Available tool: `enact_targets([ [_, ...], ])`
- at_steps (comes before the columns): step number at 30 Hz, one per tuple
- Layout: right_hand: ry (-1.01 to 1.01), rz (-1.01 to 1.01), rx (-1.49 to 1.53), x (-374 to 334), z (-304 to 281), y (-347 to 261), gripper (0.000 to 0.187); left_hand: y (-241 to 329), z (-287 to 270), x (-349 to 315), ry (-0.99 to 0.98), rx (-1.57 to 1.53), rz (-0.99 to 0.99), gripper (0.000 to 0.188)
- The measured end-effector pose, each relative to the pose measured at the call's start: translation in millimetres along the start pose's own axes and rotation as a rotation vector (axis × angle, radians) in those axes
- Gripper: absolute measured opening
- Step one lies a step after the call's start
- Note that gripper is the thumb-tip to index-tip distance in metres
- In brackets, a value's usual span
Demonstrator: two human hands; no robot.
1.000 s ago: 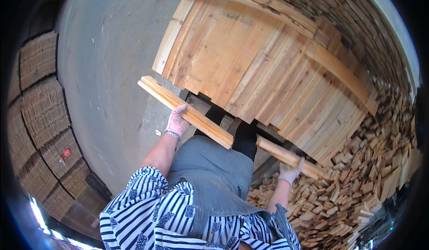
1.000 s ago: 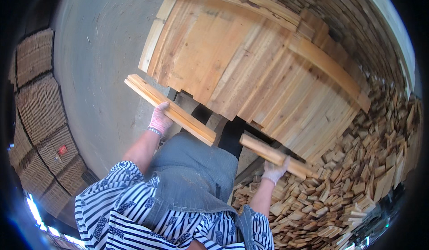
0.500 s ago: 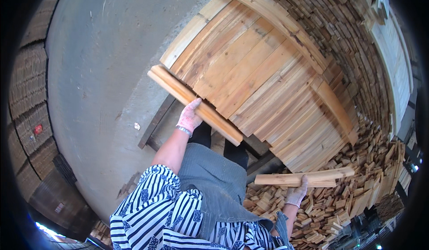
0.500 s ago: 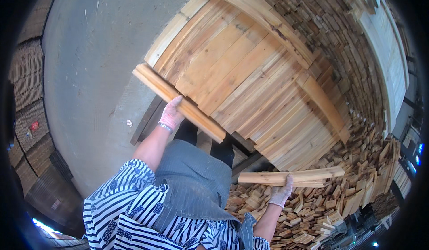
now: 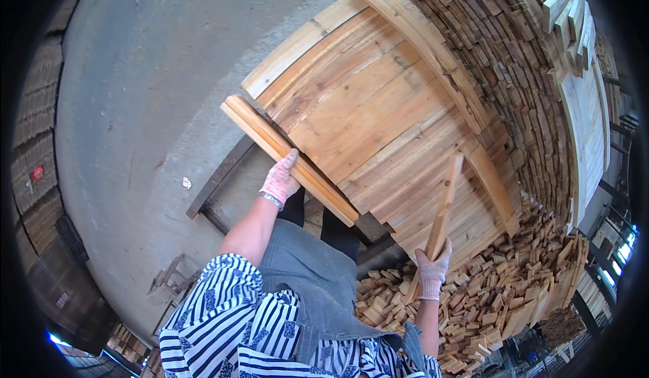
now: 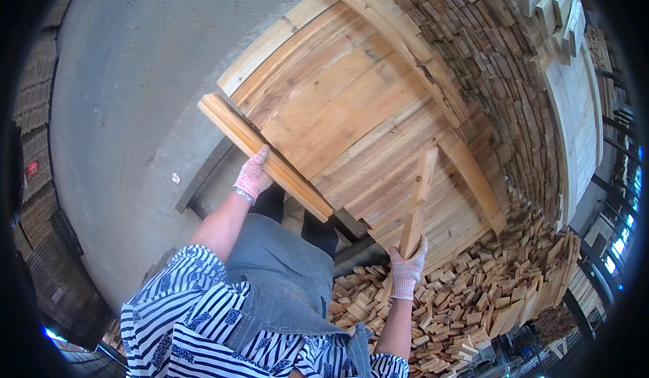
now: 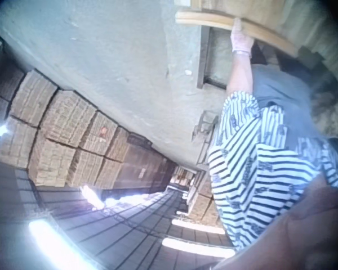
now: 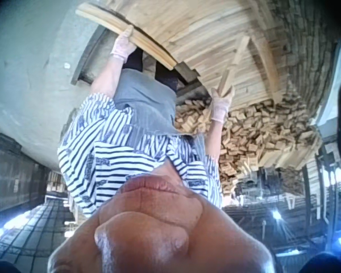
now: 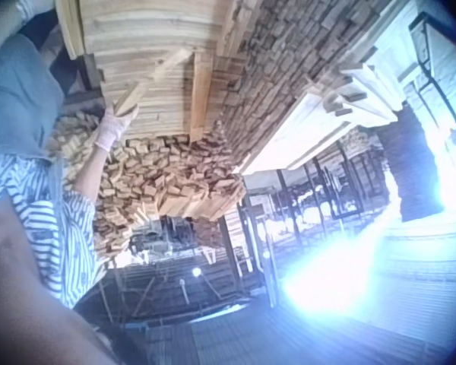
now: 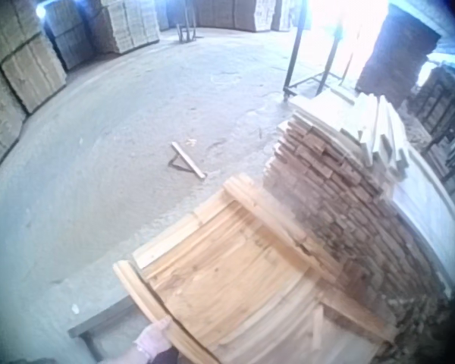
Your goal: The person picks up wooden planks from a large pile and arranges them into a neat stack on a pallet. The worker repeatedly lifts individual pieces of lumber and places them carefully to build a uniform pile.
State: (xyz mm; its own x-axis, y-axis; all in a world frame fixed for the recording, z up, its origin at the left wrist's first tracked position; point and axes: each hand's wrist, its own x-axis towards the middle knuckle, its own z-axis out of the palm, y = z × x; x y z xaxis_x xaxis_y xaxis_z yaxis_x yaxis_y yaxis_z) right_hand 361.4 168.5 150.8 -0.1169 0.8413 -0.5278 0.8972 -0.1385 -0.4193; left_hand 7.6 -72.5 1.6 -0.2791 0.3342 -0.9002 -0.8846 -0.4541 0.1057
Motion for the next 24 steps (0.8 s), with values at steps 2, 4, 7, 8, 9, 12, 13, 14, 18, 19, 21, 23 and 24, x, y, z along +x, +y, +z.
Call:
enact_targets([
  [2,-0.051,0.001,-0.084,2.1,-1.4,-27.6,0.082,1.8,3.3,9.7,0.043,0.007,-0.013,0.037],
  [4,-0.022,-0.144,-0.277,23.8,18.7,-17.0,0.082,3.2,5.4,25.5,0.092,0.073,-0.046,0.039],
  [7,-0.118,-0.203,-0.477,57.6,49.4,-16.4,0.088,0.3,9.5,18.5,0.087,0.108,0.003,0.038],
  [8,-0.122,-0.204,-0.599,60.8,56.0,-17.6,0.091,3.9,-0.2,24.3,0.079,0.079,-0.078,0.040],
  [9,-0.125,-0.209,-0.718,65.4,58.1,-20.0,0.093,3.8,-1.3,20.3,0.057,0.135,0.013,0.041],
  [12,-0.145,-0.183,-0.575,67.1,37.4,-18.7,0.097,28.5,-11.3,-14.4,0.132,0.309,0.146,0.030],
  [13,-0.130,-0.178,-0.624,65.7,27.3,-23.9,0.097,38.6,-1.1,-37.3,0.081,0.388,0.163,0.030],
  [14,-0.115,-0.168,-0.672,62.9,13.3,-38.6,0.097,51.3,7.1,-50.8,0.097,0.486,0.183,0.029],
  [18,-0.124,-0.102,-0.781,80.9,-19.6,-75.8,0.100,78.4,73.1,-108.5,0.032,0.928,0.386,0.032],
  [19,-0.118,-0.162,-0.750,85.3,-16.4,-68.5,0.099,75.3,95.1,-121.3,-0.021,1.086,0.454,0.038],
  [21,-0.100,-0.288,-0.690,96.2,5.4,-39.5,0.098,72.5,112.2,-121.4,-0.132,1.407,0.591,0.049],
  [23,-0.093,-0.269,-0.619,112.5,18.4,-16.2,0.096,62.6,128.2,-117.2,-0.240,1.650,0.639,0.070],
  [24,-0.070,-0.272,-0.592,117.4,23.5,-7.2,0.095,55.9,137.6,-117.7,-0.309,1.998,0.914,0.072],
])
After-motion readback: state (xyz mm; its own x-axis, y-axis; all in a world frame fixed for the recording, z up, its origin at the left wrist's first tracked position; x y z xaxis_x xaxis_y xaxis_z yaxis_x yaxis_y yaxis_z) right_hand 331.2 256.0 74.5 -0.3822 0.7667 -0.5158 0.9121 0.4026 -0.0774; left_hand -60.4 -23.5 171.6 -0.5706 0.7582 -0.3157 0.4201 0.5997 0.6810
